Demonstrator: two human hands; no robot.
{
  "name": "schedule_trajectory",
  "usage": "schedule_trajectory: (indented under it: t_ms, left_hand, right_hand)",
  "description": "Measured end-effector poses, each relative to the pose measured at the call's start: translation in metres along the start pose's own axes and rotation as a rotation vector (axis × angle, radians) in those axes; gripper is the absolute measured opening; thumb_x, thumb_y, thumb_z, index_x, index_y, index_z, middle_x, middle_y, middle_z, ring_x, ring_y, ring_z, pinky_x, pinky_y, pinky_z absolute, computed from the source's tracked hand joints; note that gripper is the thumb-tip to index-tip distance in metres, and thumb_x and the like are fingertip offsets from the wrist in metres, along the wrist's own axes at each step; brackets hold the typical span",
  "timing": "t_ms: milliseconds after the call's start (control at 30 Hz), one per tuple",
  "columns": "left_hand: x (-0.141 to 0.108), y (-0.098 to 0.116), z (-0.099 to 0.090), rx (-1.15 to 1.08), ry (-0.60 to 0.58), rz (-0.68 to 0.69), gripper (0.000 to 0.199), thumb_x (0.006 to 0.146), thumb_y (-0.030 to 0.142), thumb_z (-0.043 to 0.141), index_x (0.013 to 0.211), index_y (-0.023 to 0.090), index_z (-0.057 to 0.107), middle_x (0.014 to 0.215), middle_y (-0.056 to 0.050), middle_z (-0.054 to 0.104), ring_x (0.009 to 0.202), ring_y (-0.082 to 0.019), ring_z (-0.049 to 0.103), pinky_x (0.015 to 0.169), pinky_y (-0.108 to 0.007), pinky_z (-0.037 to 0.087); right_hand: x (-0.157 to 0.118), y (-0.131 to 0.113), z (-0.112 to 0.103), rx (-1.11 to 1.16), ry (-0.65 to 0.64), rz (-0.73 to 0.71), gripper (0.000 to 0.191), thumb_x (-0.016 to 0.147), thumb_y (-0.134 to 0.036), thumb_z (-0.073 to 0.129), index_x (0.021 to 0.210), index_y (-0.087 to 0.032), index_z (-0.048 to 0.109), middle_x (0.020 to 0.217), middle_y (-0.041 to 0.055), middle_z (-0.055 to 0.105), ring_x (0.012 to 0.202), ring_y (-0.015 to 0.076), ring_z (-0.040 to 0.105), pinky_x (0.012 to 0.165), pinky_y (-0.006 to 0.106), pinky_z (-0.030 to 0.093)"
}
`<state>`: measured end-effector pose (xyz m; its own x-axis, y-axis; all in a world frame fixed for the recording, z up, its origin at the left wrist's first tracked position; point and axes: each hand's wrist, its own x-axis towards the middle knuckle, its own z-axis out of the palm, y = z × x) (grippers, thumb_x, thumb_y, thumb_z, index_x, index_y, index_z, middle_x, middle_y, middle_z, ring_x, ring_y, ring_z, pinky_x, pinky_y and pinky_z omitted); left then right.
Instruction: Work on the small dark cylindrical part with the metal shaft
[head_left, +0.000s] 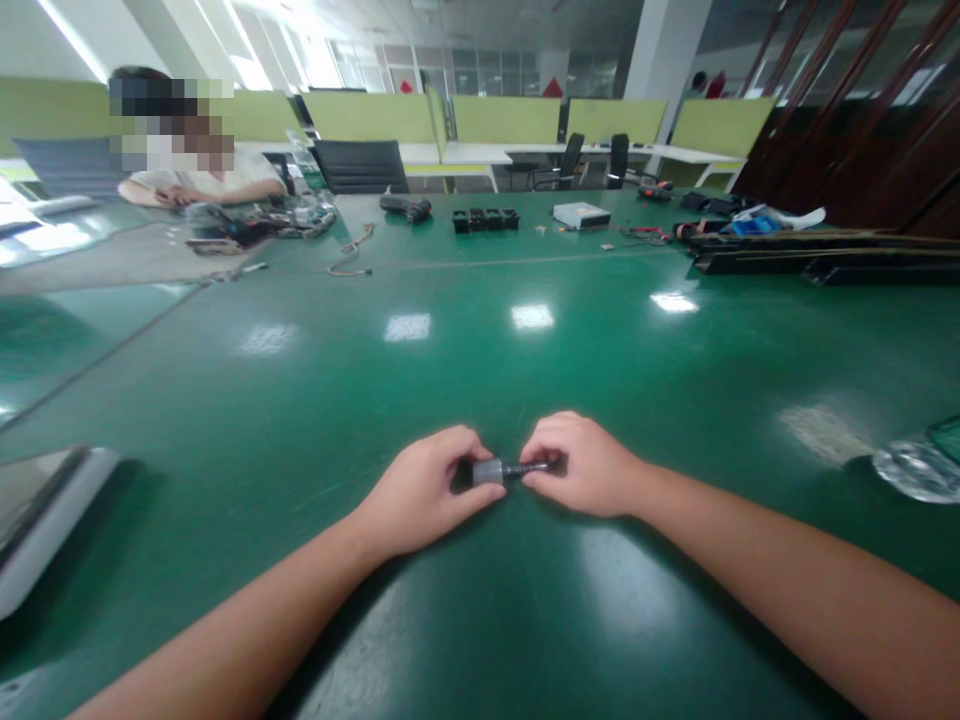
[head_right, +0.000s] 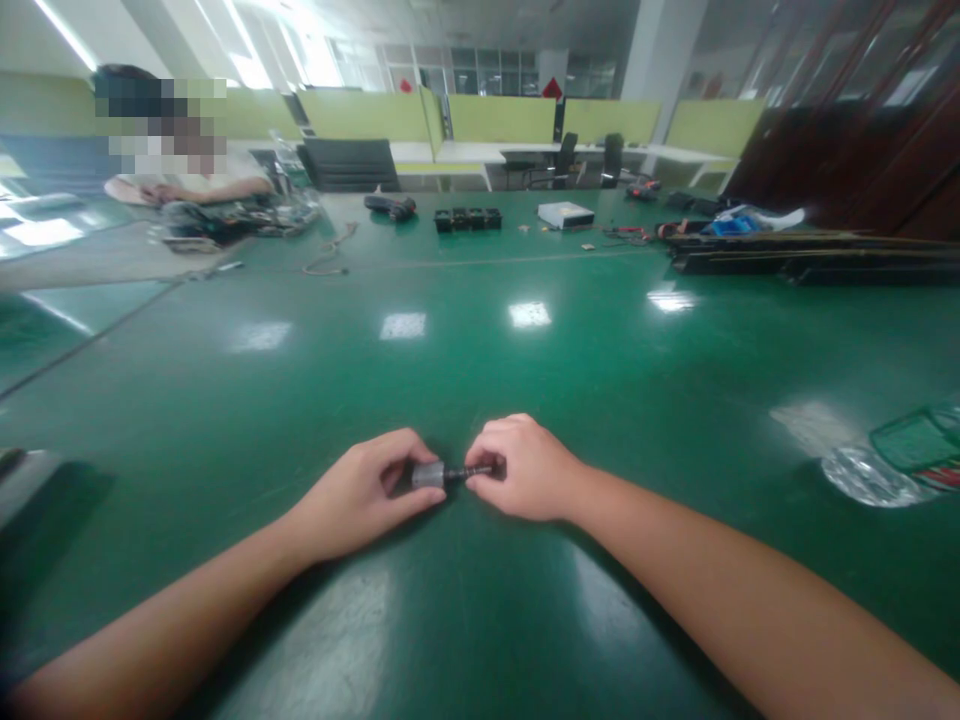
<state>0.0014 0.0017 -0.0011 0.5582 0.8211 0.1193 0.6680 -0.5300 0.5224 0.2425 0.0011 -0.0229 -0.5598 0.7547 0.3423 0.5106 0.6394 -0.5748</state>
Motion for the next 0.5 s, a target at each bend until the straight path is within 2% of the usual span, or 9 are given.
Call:
schedule_trajectory:
  t_ms: [500]
  left_hand:
    - [-0.0009, -0.0007, -0.0001, -0.003, -0.009, -0.001, 0.029, 0.082, 0.047, 0.068, 0.091, 0.02, 0.064, 0.076, 0.001, 0.061, 0.066, -0.015, 0.054, 0.064, -0.027, 0.042]
  right_hand:
    - [-0.0035, 0.0019, -0.0078, -0.003, -0.031, 0.019, 0.01, 0.074, -0.013, 0.073, 0.08, -0.018, 0.066, 0.071, -0.0013, 0.062, 0.068, 0.0137, 0.055, 0.074, 0.03, 0.041]
